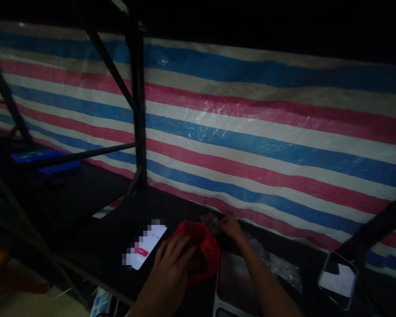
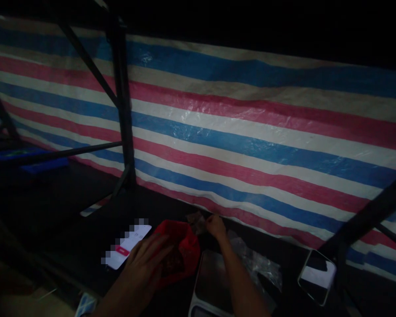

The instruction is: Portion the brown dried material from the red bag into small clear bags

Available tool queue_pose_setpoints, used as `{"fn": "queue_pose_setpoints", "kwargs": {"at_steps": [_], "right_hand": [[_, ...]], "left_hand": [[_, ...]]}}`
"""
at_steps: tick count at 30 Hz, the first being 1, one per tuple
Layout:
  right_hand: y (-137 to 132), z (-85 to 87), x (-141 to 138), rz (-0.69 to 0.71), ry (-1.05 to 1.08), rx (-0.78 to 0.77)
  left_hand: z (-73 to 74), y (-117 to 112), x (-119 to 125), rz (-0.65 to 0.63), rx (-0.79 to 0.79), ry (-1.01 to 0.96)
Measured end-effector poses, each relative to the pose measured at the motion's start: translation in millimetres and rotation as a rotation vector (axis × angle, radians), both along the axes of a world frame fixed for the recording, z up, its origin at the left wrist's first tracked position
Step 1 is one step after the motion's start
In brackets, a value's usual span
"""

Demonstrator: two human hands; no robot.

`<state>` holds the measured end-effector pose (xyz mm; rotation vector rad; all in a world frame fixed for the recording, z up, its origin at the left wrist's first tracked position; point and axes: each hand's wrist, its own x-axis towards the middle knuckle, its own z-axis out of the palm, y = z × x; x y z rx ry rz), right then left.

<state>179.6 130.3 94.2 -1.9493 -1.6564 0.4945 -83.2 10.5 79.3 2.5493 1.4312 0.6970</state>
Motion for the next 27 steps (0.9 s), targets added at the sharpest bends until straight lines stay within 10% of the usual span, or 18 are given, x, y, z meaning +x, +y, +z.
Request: {"fn": "queue_pose_setpoints", "kwargs": {"at_steps": [11,18,27], "right_hand": [[-45.3,70.9,-27.6,0.191,0.617,0.171],[-74.1,35.7,-86.0,0.141,0.751,0.205],[-91.8,28.4,-80.5,0.196,0.677,0.149]], "left_hand": [[-3.0,5.5,50.7,-0.161,-0.159,-0.132],[-9.8,16.2,11.6,0.147,-0.222,-0.309],[15.8,2.7,8.8,0.433,-0.163,-0.531]]}}
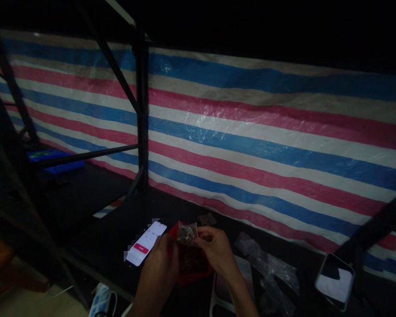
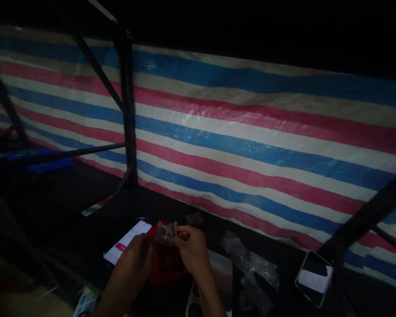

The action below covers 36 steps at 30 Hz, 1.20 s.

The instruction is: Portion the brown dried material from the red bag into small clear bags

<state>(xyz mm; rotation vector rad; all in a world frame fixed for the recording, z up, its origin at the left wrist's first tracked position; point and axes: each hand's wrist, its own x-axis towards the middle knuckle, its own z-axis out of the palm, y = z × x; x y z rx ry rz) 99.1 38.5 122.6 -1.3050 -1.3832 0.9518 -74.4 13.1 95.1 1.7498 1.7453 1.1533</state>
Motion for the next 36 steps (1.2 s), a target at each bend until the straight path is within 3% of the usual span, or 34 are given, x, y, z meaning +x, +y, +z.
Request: {"fn": "queue_pose_setpoints", "kwargs": {"at_steps": [4,9,12,18,24,29,33,36], "right_hand": [[-5.9,7.4,5.4,-0.022,-0.005,0.007],[-17.0,13.2,8.4,-0.007,-0.011,0.024],[-22.0,15.1,7.3,-0.005,-0.026,0.025],[-19.7,10.7,6.3,0.01,-0.041,-0.029],[-13.8,5.0,14.2,0.021,-0.053,-0.05],[-13.2,9.1,16.7,-0.064,-0.179,0.047],[-18.7,17.5,11.4,-0.003,-0.33,0.113],[-22.6,21.6,10.7,0.022,-0.482,0.147]], "left_hand": [[16.0,-6.7,15.3,0.028,0.063,-0.098],[25.2,-2.2,31.5,-0.259,0.003,-0.292],[25.2,2.0,37.0,-0.343,-0.013,-0.38],[21.5,5.1,36.8,-0.355,0.009,-0.431],[16.5,13.8,28.9,-0.289,-0.036,-0.495],[12.0,19.2,25.5,-0.288,-0.186,-0.638],[8.7,27.0,30.6,-0.297,-0.419,-0.82],[9.2,34.4,31.9,-0.357,-0.49,-0.947]]}}
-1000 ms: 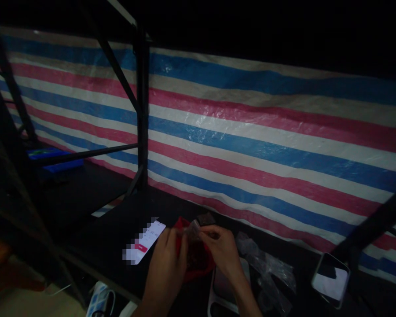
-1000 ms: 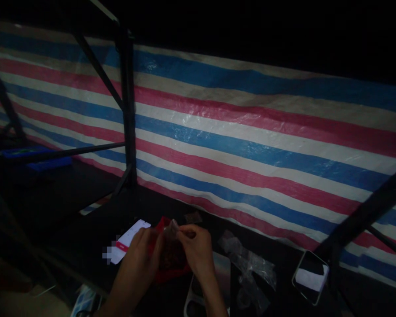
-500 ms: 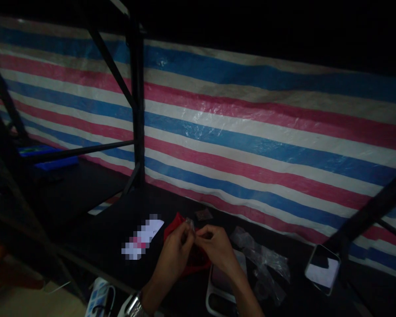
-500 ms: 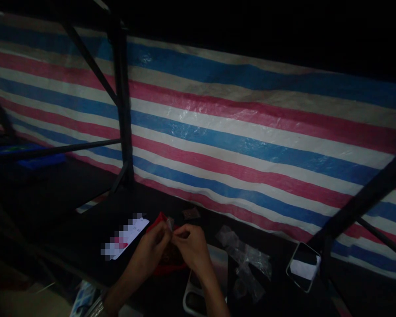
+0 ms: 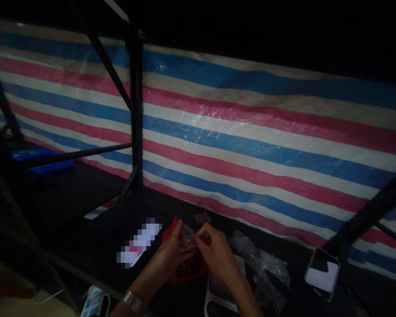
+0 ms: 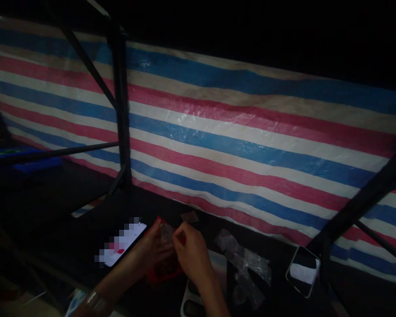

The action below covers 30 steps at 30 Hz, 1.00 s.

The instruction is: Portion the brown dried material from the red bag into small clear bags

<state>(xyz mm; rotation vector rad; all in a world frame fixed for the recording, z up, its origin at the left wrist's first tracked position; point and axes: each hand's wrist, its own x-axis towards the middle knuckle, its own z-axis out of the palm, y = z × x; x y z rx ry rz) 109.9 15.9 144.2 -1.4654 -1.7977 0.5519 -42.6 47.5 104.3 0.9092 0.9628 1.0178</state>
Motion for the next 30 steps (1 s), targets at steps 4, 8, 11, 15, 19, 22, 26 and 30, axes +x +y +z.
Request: {"fn": "queue_pose_setpoints", "kwargs": {"at_steps": [4,8,11,15,19,22,26,30], "right_hand": [[-3.0,-2.4,4.3,0.007,-0.204,0.012],[-6.1,-9.3,11.1,0.039,-0.373,-0.03],[-7.3,-11.8,14.5,-0.012,-0.463,-0.07],[-6.2,-10.5,15.7,-0.12,-0.501,-0.093],[-4.5,-8.6,16.8,-0.194,-0.48,-0.099],[-3.9,-7.2,18.0,-0.219,-0.456,-0.094],[-3.6,-5.9,19.0,-0.239,-0.436,-0.074],[-2.9,-6.9,19.9,-0.234,-0.418,-0.05]], "left_hand": [[-0.4,10.3,-4.8,0.019,0.075,-0.067],[-7.5,22.8,-8.6,0.066,0.202,-0.041],[-16.4,31.2,-6.2,0.092,0.28,-0.026],[-28.7,32.2,0.8,0.092,0.359,-0.029],[-34.9,25.2,5.0,0.07,0.397,-0.035],[-34.6,21.0,5.2,0.049,0.399,-0.033],[-30.8,14.5,2.3,0.01,0.396,-0.041],[-26.5,5.8,-1.9,-0.019,0.38,-0.052]]}}
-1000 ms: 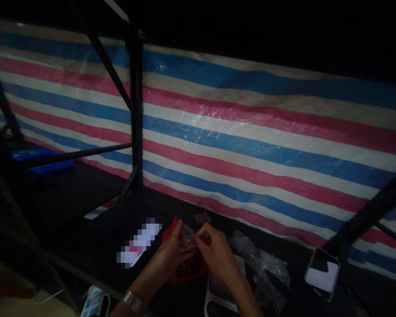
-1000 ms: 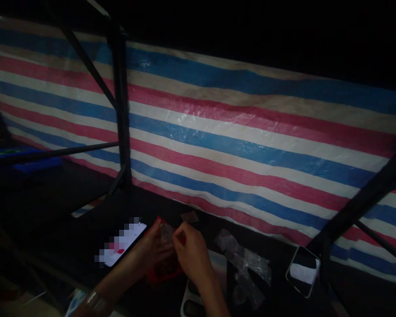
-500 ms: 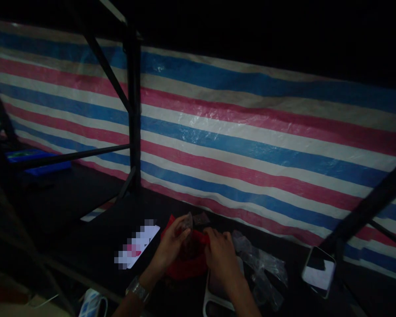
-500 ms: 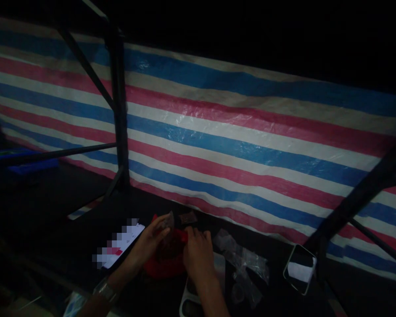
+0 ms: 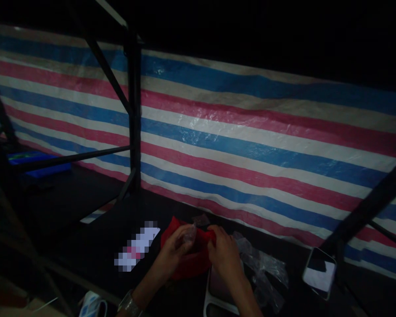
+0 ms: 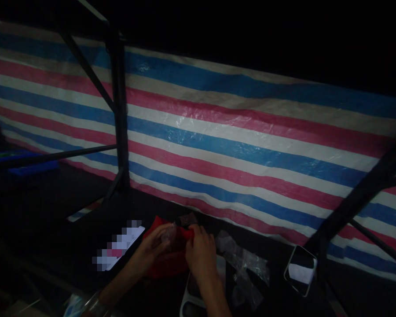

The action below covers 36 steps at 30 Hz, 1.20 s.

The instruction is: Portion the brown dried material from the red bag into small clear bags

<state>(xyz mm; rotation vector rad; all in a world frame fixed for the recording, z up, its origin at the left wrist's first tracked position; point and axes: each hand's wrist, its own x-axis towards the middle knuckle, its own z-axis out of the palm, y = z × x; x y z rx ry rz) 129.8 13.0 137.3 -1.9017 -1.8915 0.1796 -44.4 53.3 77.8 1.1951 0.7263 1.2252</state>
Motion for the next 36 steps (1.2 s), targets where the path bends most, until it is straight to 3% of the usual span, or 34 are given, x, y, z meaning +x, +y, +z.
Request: {"fn": "queue_pose_setpoints", "kwargs": {"at_steps": [9,15,18,27,32,36], "right_hand": [[-5.3,-1.7,-1.2,0.06,0.01,0.053],[-4.0,12.8,-9.4,0.333,0.05,0.129],[3.2,22.1,-14.9,0.397,0.01,0.114],[13.8,26.6,-21.2,0.341,-0.047,0.089],[15.0,23.8,-16.6,0.289,0.015,0.095],[28.2,20.2,15.2,0.13,0.113,0.091]], "left_hand": [[-2.9,6.3,-5.3,0.052,0.015,0.051],[-6.9,-1.5,-5.8,0.021,0.067,0.102],[-11.6,-2.6,-5.7,0.02,0.094,0.119],[-29.2,7.7,-11.7,0.037,0.145,0.21],[-24.1,6.7,-11.8,0.059,0.154,0.284],[-18.3,1.3,-18.4,0.107,0.148,0.337]]}}
